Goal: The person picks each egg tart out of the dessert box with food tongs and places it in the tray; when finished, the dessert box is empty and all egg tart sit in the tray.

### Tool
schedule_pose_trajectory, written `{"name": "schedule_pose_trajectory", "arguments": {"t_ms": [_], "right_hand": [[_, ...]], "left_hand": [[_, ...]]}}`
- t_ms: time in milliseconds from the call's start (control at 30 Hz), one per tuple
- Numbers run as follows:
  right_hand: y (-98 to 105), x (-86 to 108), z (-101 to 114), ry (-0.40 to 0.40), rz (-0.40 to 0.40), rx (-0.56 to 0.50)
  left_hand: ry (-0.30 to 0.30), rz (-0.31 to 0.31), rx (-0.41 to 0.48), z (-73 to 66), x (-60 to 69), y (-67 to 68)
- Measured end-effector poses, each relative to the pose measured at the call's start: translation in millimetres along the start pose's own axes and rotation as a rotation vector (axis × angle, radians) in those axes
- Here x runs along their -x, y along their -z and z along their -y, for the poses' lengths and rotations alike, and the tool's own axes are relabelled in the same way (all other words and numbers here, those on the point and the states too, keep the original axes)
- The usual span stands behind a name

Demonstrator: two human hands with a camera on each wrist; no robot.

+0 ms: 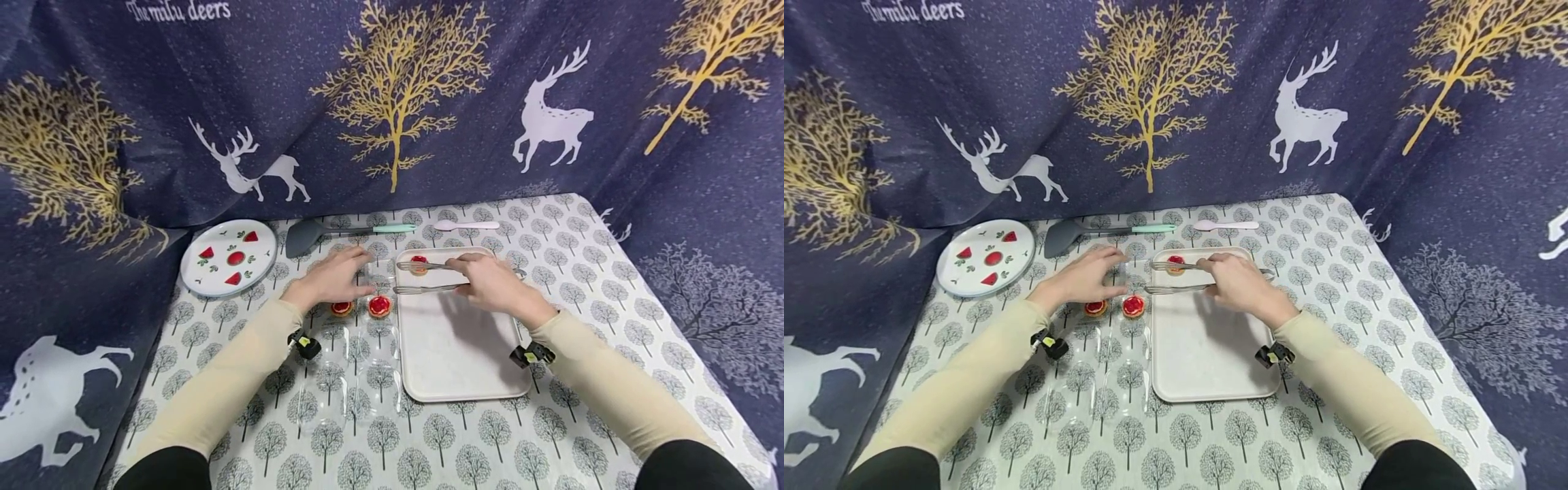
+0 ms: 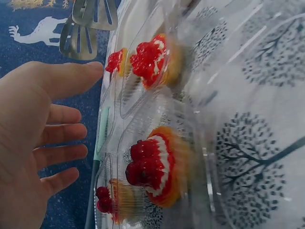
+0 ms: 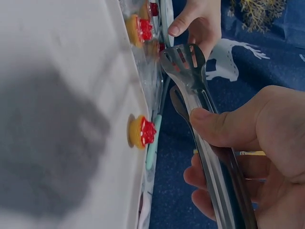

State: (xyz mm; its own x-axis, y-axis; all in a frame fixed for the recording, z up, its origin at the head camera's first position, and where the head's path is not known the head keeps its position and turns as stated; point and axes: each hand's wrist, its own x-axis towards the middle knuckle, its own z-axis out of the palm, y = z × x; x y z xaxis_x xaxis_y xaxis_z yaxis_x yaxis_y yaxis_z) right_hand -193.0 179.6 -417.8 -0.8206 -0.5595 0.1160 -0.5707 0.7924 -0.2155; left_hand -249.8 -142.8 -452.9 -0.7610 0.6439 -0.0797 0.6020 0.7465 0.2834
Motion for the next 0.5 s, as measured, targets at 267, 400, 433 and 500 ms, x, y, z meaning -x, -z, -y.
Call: {"name": "schedule_pose_trajectory", "arguments": {"t_ms": [267,400,433,500], "right_hand": [[-0.6,-1.7,11.5,0.017,0.026,0.023],[-0.3,-3.4,17.5,0.018,0.058,0.037],[-0.4,-3.7,19.1,0.02,0.066,0.041],[-1.3,-4.8,21.9,0.022,0.079,0.053]], "left_hand": [[-0.031,-0.007,-0.029,-8.1,15.6,-5.7],[-0.038,-0.008,-0.05,-12.7,22.4,-8.0],[-0.036,-0.004,-0.051,-14.0,24.0,-8.4],[-0.036,0.006,-0.056,-16.2,26.6,-9.4]]}}
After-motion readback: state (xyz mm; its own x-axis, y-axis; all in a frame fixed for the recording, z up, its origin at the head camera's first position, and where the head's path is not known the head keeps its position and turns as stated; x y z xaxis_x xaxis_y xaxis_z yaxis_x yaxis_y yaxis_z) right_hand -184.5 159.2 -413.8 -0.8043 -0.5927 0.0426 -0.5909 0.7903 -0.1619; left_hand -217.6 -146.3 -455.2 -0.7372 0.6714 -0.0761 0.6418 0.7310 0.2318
